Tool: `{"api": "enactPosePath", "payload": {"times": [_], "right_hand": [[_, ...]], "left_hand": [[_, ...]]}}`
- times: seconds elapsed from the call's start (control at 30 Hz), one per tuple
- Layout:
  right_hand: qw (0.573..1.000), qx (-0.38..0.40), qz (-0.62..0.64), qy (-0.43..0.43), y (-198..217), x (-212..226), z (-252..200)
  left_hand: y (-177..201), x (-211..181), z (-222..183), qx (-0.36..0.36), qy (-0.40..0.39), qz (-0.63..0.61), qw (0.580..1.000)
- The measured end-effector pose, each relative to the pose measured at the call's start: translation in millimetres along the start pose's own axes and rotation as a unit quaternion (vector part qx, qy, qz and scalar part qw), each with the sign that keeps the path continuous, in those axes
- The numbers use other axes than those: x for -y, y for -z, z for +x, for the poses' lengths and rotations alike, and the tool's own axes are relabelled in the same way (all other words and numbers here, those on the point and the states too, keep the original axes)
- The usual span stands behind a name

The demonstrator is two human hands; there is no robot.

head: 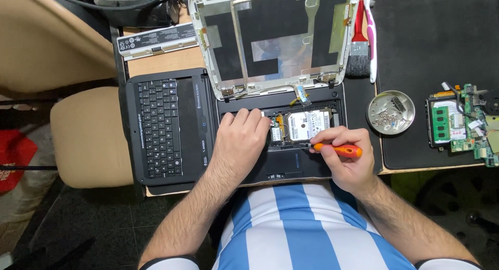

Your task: Securing internal components of a laptop using a screwdriver, including the hard drive and various connectors.

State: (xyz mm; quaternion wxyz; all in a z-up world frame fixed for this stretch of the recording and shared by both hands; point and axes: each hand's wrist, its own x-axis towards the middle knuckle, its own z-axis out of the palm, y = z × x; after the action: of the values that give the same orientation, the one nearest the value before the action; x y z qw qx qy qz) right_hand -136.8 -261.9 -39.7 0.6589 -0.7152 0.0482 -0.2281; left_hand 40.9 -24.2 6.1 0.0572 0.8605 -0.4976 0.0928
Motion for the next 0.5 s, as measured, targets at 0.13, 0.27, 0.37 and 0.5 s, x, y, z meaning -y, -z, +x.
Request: {"api": "enactPosePath", "payload": {"times": [0.13,0.27,0.37,0.5], "right_hand": [[1.0,0.001,-0.01,0.017,2,-3,1],[0.998,-0.024,-0.027,0.051,5,2,-1],[0.992,-0.046,-0.055,0.101,4,13,0],[0.975,-0.089,-0.126,0.158,3,34,4]], "left_hand": [[12,-6,-11,-0.051,0.017,-0.048,0.997],[12,-19,-36,-0.123,0.028,-0.155,0.98],[5,-27,-59,-0.154,0.039,-0.199,0.967],[-2,-34,-87,-0.181,0.07,-0.252,0.948]]}}
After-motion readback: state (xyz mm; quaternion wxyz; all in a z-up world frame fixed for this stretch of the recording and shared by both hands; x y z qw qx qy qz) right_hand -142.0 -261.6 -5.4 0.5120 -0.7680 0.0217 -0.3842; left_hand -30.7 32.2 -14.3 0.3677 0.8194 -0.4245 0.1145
